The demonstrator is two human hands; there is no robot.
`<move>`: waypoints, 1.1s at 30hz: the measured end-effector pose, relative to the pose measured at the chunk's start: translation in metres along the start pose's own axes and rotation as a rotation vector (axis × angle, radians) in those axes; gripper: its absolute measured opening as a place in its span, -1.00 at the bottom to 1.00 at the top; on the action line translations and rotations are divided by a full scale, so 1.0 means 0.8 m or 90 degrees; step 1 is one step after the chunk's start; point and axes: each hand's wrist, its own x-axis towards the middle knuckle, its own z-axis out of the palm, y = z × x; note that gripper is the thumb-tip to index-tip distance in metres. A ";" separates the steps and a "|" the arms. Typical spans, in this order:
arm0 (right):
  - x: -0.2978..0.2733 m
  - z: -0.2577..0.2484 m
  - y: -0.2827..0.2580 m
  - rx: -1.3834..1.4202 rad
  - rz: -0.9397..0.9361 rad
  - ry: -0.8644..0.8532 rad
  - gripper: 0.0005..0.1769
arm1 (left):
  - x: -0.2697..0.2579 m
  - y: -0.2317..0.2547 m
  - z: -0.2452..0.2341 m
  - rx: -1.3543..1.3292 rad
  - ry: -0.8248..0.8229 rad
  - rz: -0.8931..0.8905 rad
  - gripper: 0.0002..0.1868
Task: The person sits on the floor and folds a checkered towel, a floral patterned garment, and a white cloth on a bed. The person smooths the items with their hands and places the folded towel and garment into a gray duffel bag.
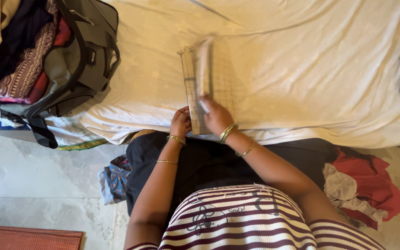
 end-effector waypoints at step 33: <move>-0.006 -0.028 0.209 0.822 0.414 0.212 -0.62 | -0.080 0.010 0.063 -0.210 0.010 -0.053 -0.21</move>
